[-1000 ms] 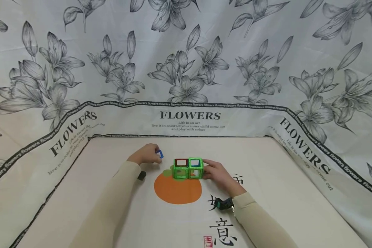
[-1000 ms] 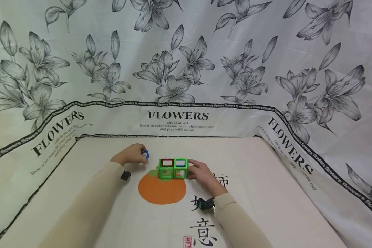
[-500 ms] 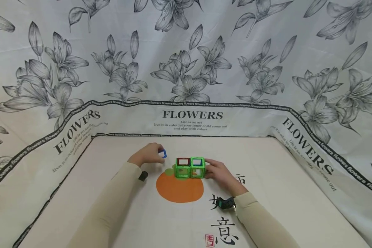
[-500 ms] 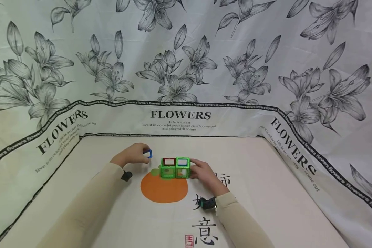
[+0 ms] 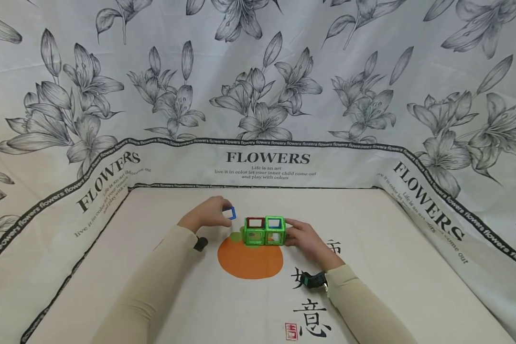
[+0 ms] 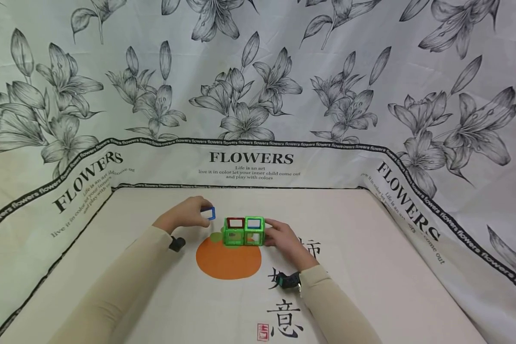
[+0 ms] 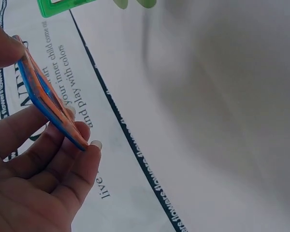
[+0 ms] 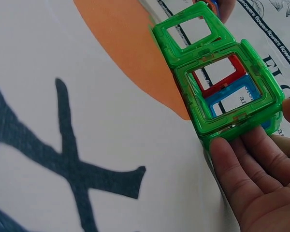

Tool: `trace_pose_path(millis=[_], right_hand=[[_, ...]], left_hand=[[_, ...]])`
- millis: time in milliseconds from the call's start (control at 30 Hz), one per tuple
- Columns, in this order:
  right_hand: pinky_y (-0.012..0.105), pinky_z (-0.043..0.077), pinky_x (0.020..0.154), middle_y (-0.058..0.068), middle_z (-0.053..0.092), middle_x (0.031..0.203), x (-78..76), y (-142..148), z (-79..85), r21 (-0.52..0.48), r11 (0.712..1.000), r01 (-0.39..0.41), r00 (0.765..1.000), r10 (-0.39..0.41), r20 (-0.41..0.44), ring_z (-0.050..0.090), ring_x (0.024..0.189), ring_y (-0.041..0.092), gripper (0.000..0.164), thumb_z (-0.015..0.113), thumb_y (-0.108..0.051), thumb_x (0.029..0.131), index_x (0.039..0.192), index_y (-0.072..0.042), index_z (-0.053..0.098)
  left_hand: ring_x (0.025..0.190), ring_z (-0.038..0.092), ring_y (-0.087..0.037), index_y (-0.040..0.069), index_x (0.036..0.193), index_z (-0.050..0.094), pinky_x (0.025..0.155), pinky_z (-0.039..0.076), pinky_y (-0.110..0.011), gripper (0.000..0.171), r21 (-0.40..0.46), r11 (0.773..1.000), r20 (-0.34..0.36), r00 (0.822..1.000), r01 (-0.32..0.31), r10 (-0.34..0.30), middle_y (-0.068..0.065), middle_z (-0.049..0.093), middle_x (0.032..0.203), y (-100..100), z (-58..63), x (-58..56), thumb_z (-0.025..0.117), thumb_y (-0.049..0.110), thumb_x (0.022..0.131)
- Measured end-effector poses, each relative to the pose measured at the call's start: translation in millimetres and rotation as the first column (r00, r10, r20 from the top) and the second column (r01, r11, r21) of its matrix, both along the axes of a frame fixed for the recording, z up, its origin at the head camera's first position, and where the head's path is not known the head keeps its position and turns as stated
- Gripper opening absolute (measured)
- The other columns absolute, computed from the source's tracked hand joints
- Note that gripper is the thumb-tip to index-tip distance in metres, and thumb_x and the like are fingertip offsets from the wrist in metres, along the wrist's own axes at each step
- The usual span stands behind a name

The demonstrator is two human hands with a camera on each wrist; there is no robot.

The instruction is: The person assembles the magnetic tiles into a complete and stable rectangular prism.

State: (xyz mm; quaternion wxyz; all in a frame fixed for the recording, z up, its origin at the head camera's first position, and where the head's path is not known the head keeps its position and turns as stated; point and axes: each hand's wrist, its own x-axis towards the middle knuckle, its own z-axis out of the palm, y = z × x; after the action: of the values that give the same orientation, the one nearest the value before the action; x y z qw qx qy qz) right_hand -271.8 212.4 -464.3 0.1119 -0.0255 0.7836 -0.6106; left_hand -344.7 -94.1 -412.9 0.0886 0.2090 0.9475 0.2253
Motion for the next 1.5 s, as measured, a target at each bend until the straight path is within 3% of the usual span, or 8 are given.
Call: trace_pose_path(millis=[233, 633, 867, 1233, 1500], right_hand=[[0.035, 0.058, 0.085, 0.021, 0.065, 0.121, -0.9, 1.2, 0.2, -0.004, 1.000, -0.010, 1.000, 0.010, 0.001, 0.066, 0.096, 0.020, 0.051, 0.049, -0.016, 0.097, 0.146, -0.008, 0.042], [0.036, 0.057, 0.086, 0.022, 0.064, 0.122, -1.3, 2.9, 2.0, -0.023, 1.000, -0.004, 1.000, 0.004, -0.002, 0.066, 0.099, 0.021, 0.050, 0.049, -0.017, 0.097, 0.146, -0.008, 0.042], [0.035, 0.057, 0.087, 0.021, 0.063, 0.124, -1.0, 2.9, 1.2, -0.014, 1.000, -0.016, 1.000, 0.016, -0.004, 0.066, 0.099, 0.021, 0.050, 0.048, -0.017, 0.098, 0.147, -0.008, 0.041], [0.035, 0.057, 0.086, 0.021, 0.064, 0.122, 0.0, 1.3, -1.3, -0.007, 1.000, -0.011, 1.000, 0.011, -0.009, 0.067, 0.097, 0.020, 0.051, 0.048, -0.017, 0.098, 0.147, -0.008, 0.040], [0.036, 0.057, 0.087, 0.022, 0.064, 0.123, -0.8, 2.6, -3.9, -0.015, 1.000, -0.021, 1.000, 0.021, -0.009, 0.066, 0.099, 0.022, 0.050, 0.049, -0.017, 0.098, 0.147, -0.008, 0.041]], left_hand=[[0.092, 0.054, -0.020, 0.007, 0.124, 0.064, 0.087, 0.054, -0.035, 0.057, 0.004, 1.000, -0.020, 1.000, 0.025, -0.025, -0.012, 0.062, 0.119, 3.8, 5.6, 6.9, 0.070, 0.029, 0.071], [0.108, 0.056, -0.026, 0.011, 0.129, 0.062, 0.095, 0.053, -0.042, 0.058, 0.047, 0.998, -0.058, 0.997, 0.047, -0.044, -0.007, 0.059, 0.124, 10.6, 3.1, 10.6, 0.074, 0.029, 0.075], [0.097, 0.057, -0.025, 0.008, 0.126, 0.063, 0.085, 0.055, -0.036, 0.059, 0.112, 0.988, -0.084, 0.991, 0.108, -0.099, -0.011, 0.063, 0.119, 15.0, -1.4, 10.6, 0.072, 0.029, 0.071], [0.094, 0.055, -0.020, 0.011, 0.123, 0.065, 0.085, 0.055, -0.036, 0.056, 0.140, 0.986, -0.034, 0.996, 0.090, -0.086, -0.011, 0.065, 0.119, 25.9, -3.0, 13.5, 0.072, 0.028, 0.071], [0.100, 0.058, -0.024, 0.010, 0.122, 0.066, 0.089, 0.055, -0.037, 0.052, 0.153, 0.983, -0.036, 0.995, 0.097, -0.093, -0.007, 0.065, 0.116, 33.4, -4.2, 16.6, 0.073, 0.025, 0.073]])
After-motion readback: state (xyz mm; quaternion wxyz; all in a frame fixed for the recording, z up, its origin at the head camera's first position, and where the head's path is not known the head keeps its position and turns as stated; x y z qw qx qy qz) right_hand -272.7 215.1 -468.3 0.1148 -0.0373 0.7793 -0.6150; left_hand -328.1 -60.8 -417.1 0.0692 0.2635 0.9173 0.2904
